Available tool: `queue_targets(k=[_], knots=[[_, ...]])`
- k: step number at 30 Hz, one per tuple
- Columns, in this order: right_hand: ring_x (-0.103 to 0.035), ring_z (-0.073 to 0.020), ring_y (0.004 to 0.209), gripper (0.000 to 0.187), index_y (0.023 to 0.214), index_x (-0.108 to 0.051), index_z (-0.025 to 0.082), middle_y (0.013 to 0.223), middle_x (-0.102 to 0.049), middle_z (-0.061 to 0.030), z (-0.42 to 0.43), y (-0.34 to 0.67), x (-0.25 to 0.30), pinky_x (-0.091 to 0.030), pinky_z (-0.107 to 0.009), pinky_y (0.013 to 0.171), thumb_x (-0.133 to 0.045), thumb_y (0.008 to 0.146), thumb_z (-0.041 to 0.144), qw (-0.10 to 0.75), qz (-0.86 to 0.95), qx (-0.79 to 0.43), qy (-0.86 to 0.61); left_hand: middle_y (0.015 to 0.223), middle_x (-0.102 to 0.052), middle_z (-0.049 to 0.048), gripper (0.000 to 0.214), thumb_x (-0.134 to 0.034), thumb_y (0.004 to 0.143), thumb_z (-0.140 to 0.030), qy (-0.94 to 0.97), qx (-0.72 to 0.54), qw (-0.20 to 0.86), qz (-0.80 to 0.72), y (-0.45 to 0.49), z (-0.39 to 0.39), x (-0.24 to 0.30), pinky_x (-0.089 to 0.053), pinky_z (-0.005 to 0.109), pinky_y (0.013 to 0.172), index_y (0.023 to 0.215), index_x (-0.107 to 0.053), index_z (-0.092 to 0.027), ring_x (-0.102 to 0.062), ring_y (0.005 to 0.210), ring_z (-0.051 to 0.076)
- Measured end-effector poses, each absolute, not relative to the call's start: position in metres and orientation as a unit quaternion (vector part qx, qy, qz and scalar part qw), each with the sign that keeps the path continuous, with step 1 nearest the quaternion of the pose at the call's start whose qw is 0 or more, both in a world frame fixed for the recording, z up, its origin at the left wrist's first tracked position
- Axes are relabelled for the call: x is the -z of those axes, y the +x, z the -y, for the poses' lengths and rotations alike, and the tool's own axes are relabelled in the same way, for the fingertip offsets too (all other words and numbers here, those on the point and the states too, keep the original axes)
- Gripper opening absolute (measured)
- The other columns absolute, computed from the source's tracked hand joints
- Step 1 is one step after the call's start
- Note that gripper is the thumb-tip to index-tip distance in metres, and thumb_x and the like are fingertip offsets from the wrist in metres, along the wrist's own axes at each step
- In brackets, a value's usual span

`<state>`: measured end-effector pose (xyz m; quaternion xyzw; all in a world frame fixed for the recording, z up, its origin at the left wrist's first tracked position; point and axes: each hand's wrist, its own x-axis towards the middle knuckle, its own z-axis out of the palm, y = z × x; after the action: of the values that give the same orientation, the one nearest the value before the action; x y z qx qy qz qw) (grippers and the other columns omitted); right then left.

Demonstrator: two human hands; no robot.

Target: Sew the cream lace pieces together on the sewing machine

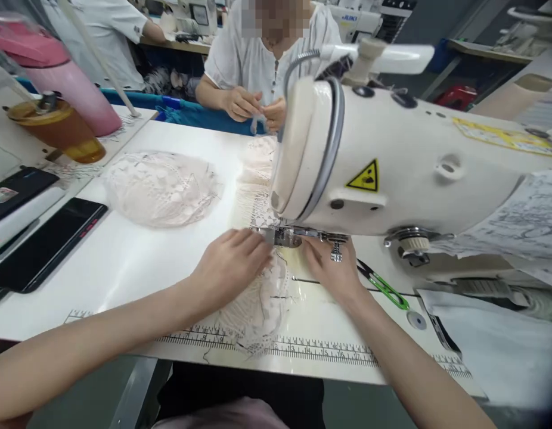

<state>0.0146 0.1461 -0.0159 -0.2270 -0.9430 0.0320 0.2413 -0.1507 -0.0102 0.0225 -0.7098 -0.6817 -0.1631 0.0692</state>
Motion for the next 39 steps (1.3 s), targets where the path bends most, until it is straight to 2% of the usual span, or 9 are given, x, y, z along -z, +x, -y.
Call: queue_targets(k=[5, 8, 11, 16, 19, 22, 25, 29, 39], knots=[[-0.061, -0.0137, 0.07, 0.034, 0.101, -0.073, 0.026, 0.082, -0.072, 0.0001, -0.143, 0.017, 0.015, -0.042, -0.03, 0.078, -0.043, 0.091, 0.013, 0.242, 0.953, -0.005, -0.184, 0.125, -0.064, 0.0158, 0.03, -0.047, 0.096, -0.019, -0.773, 0.114, 0.146, 0.607, -0.132, 0.022, -0.003, -0.055, 0.039, 0.094, 0.12, -0.061, -0.008, -0.06, 0.117, 0.027], [-0.059, -0.011, 0.068, 0.036, 0.1, -0.071, 0.026, 0.092, -0.073, 0.0026, -0.137, 0.018, 0.014, -0.041, -0.031, 0.082, -0.041, 0.09, 0.009, 0.237, 0.96, 0.007, -0.148, 0.132, -0.059, 0.0168, 0.036, -0.048, 0.096, -0.019, -0.776, 0.11, 0.145, 0.604, -0.135, 0.016, 0.008, -0.052, 0.041, 0.101, 0.128, -0.057, -0.006, -0.055, 0.124, 0.029], [-0.06, -0.0107, 0.07, 0.033, 0.108, -0.068, 0.029, 0.101, -0.072, 0.0034, -0.133, 0.018, 0.015, -0.041, -0.033, 0.086, -0.044, 0.092, 0.012, 0.215, 0.966, 0.011, -0.146, 0.134, -0.057, 0.0154, 0.04, -0.048, 0.094, -0.017, -0.778, 0.097, 0.14, 0.604, -0.142, 0.012, 0.009, -0.053, 0.042, 0.099, 0.132, -0.053, -0.006, -0.055, 0.125, 0.03], [-0.062, -0.0149, 0.088, 0.037, 0.124, -0.06, 0.039, 0.112, -0.068, 0.0013, -0.135, 0.019, 0.02, -0.042, -0.036, 0.093, -0.05, 0.094, 0.02, 0.169, 0.971, 0.021, -0.166, 0.132, -0.06, 0.0136, 0.038, -0.042, 0.097, -0.022, -0.763, 0.095, 0.105, 0.631, -0.148, 0.026, -0.006, -0.058, 0.046, 0.092, 0.13, -0.056, -0.011, -0.057, 0.121, 0.03], [-0.061, -0.0168, 0.097, 0.042, 0.132, -0.054, 0.04, 0.113, -0.068, 0.0001, -0.137, 0.019, 0.021, -0.042, -0.037, 0.095, -0.051, 0.094, 0.023, 0.168, 0.971, 0.025, -0.168, 0.129, -0.062, 0.0112, 0.035, -0.045, 0.096, -0.023, -0.763, 0.107, 0.097, 0.63, -0.147, 0.032, -0.013, -0.06, 0.045, 0.089, 0.126, -0.059, -0.014, -0.059, 0.119, 0.029], [-0.061, -0.0173, 0.098, 0.047, 0.136, -0.05, 0.039, 0.113, -0.068, -0.0002, -0.136, 0.02, 0.021, -0.042, -0.037, 0.095, -0.05, 0.093, 0.019, 0.178, 0.97, 0.032, -0.16, 0.13, -0.061, 0.0136, 0.036, -0.046, 0.097, -0.027, -0.761, 0.11, 0.113, 0.629, -0.146, 0.025, -0.009, -0.057, 0.044, 0.094, 0.126, -0.059, -0.011, -0.058, 0.121, 0.029], [-0.061, -0.0181, 0.097, 0.046, 0.135, -0.051, 0.035, 0.116, -0.067, -0.0018, -0.133, 0.02, 0.022, -0.043, -0.037, 0.094, -0.049, 0.092, 0.017, 0.176, 0.973, 0.033, -0.144, 0.132, -0.059, 0.0164, 0.042, -0.044, 0.099, -0.032, -0.764, 0.106, 0.116, 0.626, -0.145, 0.012, 0.002, -0.055, 0.042, 0.098, 0.13, -0.056, -0.006, -0.056, 0.124, 0.03], [-0.061, -0.0201, 0.099, 0.04, 0.127, -0.06, 0.029, 0.115, -0.068, -0.0042, -0.133, 0.016, 0.022, -0.044, -0.037, 0.093, -0.048, 0.092, 0.016, 0.173, 0.975, 0.043, -0.136, 0.134, -0.057, 0.0162, 0.042, -0.043, 0.099, -0.029, -0.771, 0.11, 0.114, 0.617, -0.147, 0.0, 0.011, -0.051, 0.041, 0.102, 0.131, -0.054, -0.005, -0.055, 0.125, 0.029], [-0.06, -0.021, 0.1, 0.04, 0.126, -0.061, 0.029, 0.105, -0.068, -0.0045, -0.139, 0.008, 0.02, -0.047, -0.033, 0.084, -0.047, 0.091, 0.014, 0.168, 0.977, 0.038, -0.124, 0.135, -0.056, 0.0153, 0.043, -0.045, 0.097, -0.029, -0.764, 0.119, 0.111, 0.624, -0.152, -0.003, 0.01, -0.048, 0.043, 0.104, 0.132, -0.053, -0.005, -0.052, 0.128, 0.03]])
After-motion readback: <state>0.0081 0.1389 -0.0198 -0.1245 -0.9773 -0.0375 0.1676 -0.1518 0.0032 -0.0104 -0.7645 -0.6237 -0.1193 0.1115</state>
